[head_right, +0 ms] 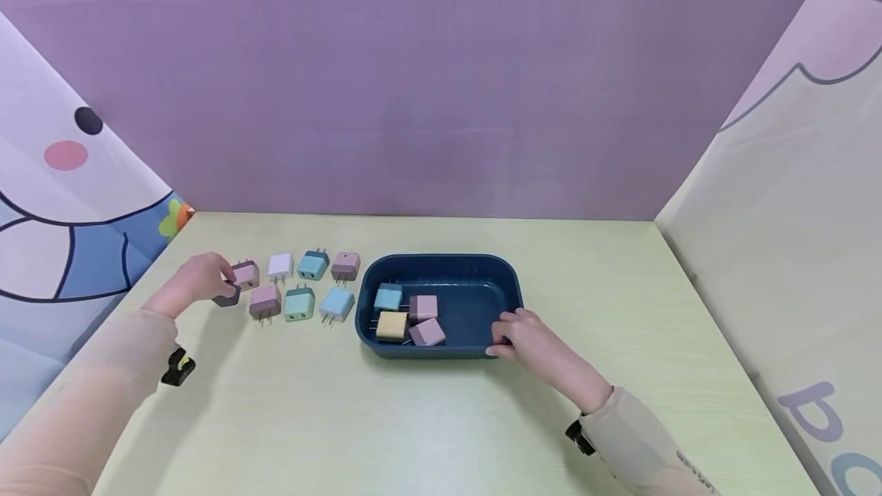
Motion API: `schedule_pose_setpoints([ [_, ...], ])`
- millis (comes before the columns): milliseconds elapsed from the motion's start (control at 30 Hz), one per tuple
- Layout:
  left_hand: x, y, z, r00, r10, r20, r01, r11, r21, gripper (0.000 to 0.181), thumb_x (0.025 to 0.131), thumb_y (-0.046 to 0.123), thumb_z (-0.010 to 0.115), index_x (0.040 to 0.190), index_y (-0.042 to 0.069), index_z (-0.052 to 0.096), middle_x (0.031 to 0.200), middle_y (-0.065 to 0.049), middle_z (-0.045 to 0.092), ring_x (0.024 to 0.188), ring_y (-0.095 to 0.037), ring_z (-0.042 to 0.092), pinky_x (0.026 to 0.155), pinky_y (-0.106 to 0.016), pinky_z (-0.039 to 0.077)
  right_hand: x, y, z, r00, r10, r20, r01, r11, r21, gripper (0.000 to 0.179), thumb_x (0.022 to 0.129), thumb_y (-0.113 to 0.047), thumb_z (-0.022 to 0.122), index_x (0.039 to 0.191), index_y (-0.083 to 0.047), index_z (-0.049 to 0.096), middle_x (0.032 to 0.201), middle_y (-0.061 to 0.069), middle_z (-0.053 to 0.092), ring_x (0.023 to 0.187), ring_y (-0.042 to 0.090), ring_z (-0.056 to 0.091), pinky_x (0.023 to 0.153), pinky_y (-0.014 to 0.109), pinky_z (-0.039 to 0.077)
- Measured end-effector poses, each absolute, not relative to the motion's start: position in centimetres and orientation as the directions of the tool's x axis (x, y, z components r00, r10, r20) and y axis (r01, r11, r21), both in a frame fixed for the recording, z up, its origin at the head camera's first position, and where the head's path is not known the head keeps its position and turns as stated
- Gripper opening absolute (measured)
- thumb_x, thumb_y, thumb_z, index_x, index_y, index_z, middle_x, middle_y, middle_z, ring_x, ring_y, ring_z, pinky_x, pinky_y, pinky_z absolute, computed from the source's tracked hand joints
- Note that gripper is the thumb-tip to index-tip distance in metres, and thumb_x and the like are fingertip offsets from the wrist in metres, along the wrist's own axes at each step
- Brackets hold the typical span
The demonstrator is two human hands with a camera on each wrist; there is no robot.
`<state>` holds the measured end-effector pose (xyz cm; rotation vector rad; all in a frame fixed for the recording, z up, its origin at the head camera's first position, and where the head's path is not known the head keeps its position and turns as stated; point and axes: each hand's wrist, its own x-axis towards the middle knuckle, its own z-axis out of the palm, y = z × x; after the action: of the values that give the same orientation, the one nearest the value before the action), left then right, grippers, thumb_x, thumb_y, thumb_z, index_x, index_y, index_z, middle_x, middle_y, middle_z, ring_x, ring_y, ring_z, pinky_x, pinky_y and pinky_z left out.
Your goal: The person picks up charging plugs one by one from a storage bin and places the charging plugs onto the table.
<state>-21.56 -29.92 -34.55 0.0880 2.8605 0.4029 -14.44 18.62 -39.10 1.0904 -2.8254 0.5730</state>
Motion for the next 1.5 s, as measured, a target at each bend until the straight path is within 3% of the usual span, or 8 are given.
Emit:
schedule_pose_setpoints([
  [233, -21.7, -29.8, -35.2, -0.967, 0.081, -0.240, 0.013, 0.963, 0.270, 0.012, 0.067, 0.000, 0.061, 0.076, -0.009, 0.060, 0.073, -0.015, 0.057, 0.066, -0.024, 0.051, 0.059, -0.034, 0.046, -14.5, 18.5, -39.2, -0.741, -0.641, 0.200, -0.667, 0.670, -0.326, 0.018, 0.074, -0.016, 0.069, 0.065, -0.017, 0.054, 0.064, -0.013, 0.040, 0.060, 0.005, 0.035, 0.055, 0.020, 0.034],
  [567, -22.2, -30.0, -36.3, -0.960, 0.053, -0.273, -0.022, 0.965, 0.262, 0.014, 0.069, -0.001, 0.062, 0.080, -0.009, 0.058, 0.076, -0.015, 0.056, 0.067, -0.024, 0.050, 0.061, -0.033, 0.046, -14.4, 18.5, -39.0, -0.743, -0.640, 0.196, -0.665, 0.675, -0.320, 0.018, 0.074, -0.016, 0.069, 0.065, -0.017, 0.054, 0.064, -0.013, 0.039, 0.060, 0.006, 0.035, 0.055, 0.020, 0.034],
  [867, -22.1, -29.8, -36.6, -0.954, 0.032, -0.298, -0.048, 0.965, 0.258, 0.007, 0.070, -0.002, 0.061, 0.072, -0.005, 0.055, 0.068, -0.011, 0.052, 0.061, -0.020, 0.047, 0.055, -0.028, 0.041, -14.5, 18.5, -39.1, -0.736, -0.643, 0.213, -0.675, 0.670, -0.310, 0.018, 0.073, -0.015, 0.070, 0.065, -0.016, 0.054, 0.064, -0.013, 0.040, 0.060, 0.005, 0.036, 0.055, 0.020, 0.034],
  [1500, -22.2, -29.6, -37.8, -0.956, 0.030, -0.291, -0.053, 0.961, 0.273, 0.010, 0.073, 0.000, 0.062, 0.076, -0.006, 0.055, 0.075, -0.015, 0.054, 0.065, -0.022, 0.048, 0.057, -0.030, 0.043, -14.3, 18.4, -38.9, -0.742, -0.638, 0.205, -0.666, 0.671, -0.325, 0.018, 0.074, -0.014, 0.069, 0.065, -0.016, 0.054, 0.064, -0.012, 0.039, 0.060, 0.006, 0.035, 0.055, 0.020, 0.034],
])
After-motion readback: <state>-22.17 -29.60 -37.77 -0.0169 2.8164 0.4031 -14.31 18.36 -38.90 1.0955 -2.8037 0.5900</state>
